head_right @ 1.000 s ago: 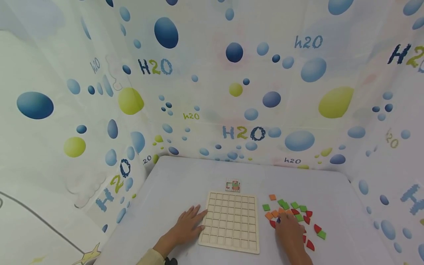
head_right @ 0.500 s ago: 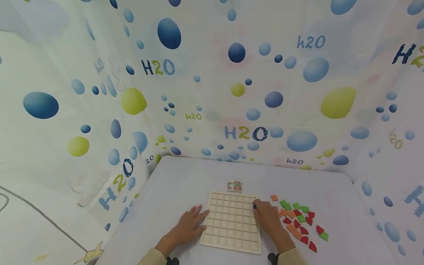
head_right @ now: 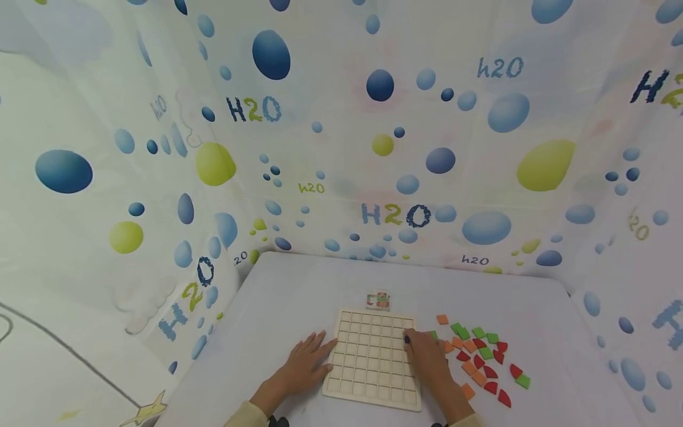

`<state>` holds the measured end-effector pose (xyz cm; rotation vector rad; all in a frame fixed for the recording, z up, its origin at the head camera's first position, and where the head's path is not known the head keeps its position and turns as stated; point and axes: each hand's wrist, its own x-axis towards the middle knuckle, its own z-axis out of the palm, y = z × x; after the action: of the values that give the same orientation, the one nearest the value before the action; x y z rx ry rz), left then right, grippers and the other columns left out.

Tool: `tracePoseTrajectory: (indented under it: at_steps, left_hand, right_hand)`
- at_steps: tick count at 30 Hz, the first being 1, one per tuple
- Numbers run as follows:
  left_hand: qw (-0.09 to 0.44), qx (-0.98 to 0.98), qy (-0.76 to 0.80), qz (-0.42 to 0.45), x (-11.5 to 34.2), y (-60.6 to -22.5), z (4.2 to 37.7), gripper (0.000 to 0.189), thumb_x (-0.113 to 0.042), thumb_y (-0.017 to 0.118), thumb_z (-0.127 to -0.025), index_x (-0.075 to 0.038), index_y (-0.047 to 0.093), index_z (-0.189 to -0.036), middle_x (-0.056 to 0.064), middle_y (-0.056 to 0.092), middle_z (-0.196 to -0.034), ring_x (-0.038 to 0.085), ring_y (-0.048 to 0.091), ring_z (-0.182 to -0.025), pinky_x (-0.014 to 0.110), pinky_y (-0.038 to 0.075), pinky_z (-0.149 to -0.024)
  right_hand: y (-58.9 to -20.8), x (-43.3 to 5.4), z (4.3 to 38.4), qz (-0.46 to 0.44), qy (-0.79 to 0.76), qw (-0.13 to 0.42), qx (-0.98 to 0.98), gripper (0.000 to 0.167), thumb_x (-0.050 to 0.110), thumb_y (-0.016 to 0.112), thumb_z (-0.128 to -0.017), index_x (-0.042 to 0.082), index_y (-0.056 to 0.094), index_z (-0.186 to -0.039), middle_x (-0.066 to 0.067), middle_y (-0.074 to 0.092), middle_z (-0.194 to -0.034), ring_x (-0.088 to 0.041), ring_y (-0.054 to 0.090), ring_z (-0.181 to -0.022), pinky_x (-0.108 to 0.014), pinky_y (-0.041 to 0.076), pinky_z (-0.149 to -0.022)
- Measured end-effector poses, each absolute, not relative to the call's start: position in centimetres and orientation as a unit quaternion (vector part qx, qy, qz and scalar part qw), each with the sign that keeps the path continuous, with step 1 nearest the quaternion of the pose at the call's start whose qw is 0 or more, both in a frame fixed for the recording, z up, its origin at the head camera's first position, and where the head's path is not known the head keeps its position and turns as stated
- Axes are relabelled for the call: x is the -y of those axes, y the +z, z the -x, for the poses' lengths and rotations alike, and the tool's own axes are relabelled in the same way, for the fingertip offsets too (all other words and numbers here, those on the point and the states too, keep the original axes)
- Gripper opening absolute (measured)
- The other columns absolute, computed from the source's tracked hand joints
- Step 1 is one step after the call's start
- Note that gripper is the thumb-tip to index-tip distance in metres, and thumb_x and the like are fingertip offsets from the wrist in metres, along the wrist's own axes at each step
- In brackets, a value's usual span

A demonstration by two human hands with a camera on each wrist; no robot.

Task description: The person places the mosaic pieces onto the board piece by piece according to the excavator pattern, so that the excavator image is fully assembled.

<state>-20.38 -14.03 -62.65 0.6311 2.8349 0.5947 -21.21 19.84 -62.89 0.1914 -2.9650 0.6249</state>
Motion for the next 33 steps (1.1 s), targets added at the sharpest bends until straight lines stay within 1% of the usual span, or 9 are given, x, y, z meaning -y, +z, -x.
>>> tracePoseTrajectory:
  at_steps: [3,8,14,17,19,22,28,33]
  left_hand:
    - [0.088,-0.953,0.197,-0.211,14.1,-62.6,20.3,0.059,-0.045,0.056,-0.107,-0.027,0.044,-0.162,0.017,0.033,-0.171,0.045,0.029,-0.157,0.070,0.026,-0.122]
    - [0.088,-0.954,0.194,-0.209,14.0,-62.4,20.1,0.058,-0.045,0.056,-0.107,-0.027,0.045,-0.162,0.016,0.034,-0.171,0.044,0.030,-0.157,0.070,0.026,-0.123]
    - [0.087,-0.956,0.191,-0.207,14.0,-62.5,20.1,0.058,-0.045,0.056,-0.107,-0.028,0.045,-0.162,0.015,0.034,-0.171,0.043,0.030,-0.157,0.069,0.026,-0.123]
    - [0.088,-0.956,0.190,-0.206,14.0,-62.5,20.2,0.058,-0.045,0.055,-0.107,-0.028,0.044,-0.162,0.015,0.034,-0.171,0.043,0.030,-0.158,0.069,0.026,-0.123]
    - [0.088,-0.956,0.190,-0.205,14.0,-62.6,20.2,0.058,-0.045,0.056,-0.107,-0.029,0.044,-0.162,0.015,0.033,-0.171,0.043,0.029,-0.158,0.069,0.025,-0.123]
    - [0.087,-0.957,0.189,-0.203,14.0,-62.7,20.3,0.058,-0.045,0.056,-0.107,-0.030,0.044,-0.162,0.014,0.033,-0.171,0.043,0.029,-0.158,0.069,0.025,-0.124]
    - [0.089,-0.957,0.190,-0.202,14.0,-62.9,20.3,0.059,-0.045,0.057,-0.106,-0.031,0.044,-0.162,0.014,0.034,-0.171,0.043,0.029,-0.158,0.069,0.024,-0.124]
    - [0.093,-0.956,0.193,-0.200,14.0,-62.9,20.3,0.059,-0.045,0.056,-0.106,-0.031,0.044,-0.162,0.014,0.033,-0.172,0.042,0.029,-0.158,0.068,0.024,-0.124]
  right_hand:
    - [-63.1,-19.7,20.8,-0.066,0.199,0.069,0.975,0.029,0.016,0.076,-0.099,0.010,0.071,-0.127,-0.011,0.075,-0.123,-0.033,0.069,-0.115,-0.054,0.045,-0.083]
    - [-63.1,-19.8,20.3,-0.075,0.188,0.088,0.975,0.021,0.017,0.079,-0.096,0.011,0.075,-0.116,-0.009,0.070,-0.116,-0.031,0.067,-0.111,-0.055,0.047,-0.083]
    - [-62.9,-20.1,20.2,-0.083,0.202,0.098,0.971,0.023,0.015,0.080,-0.095,0.011,0.077,-0.117,-0.007,0.069,-0.113,-0.028,0.067,-0.108,-0.050,0.047,-0.079]
    - [-62.9,-20.2,20.5,-0.079,0.213,0.090,0.970,0.024,0.015,0.080,-0.095,0.010,0.077,-0.118,-0.007,0.069,-0.112,-0.028,0.067,-0.106,-0.048,0.046,-0.077]
    - [-62.9,-20.4,20.7,-0.075,0.222,0.077,0.969,0.025,0.016,0.080,-0.095,0.010,0.078,-0.119,-0.008,0.069,-0.112,-0.030,0.067,-0.105,-0.048,0.047,-0.077]
    - [-62.8,-20.5,20.9,-0.068,0.235,0.059,0.968,0.026,0.017,0.079,-0.096,0.010,0.077,-0.120,-0.010,0.069,-0.113,-0.033,0.067,-0.106,-0.053,0.049,-0.078]
    - [-63.0,-20.7,21.2,-0.049,0.265,0.029,0.962,0.029,0.016,0.078,-0.096,0.009,0.075,-0.123,-0.014,0.069,-0.119,-0.040,0.064,-0.115,-0.063,0.049,-0.087]
    - [-62.8,-20.7,21.2,-0.042,0.270,0.018,0.962,0.031,0.016,0.077,-0.096,0.007,0.073,-0.125,-0.016,0.068,-0.120,-0.041,0.064,-0.117,-0.064,0.050,-0.089]
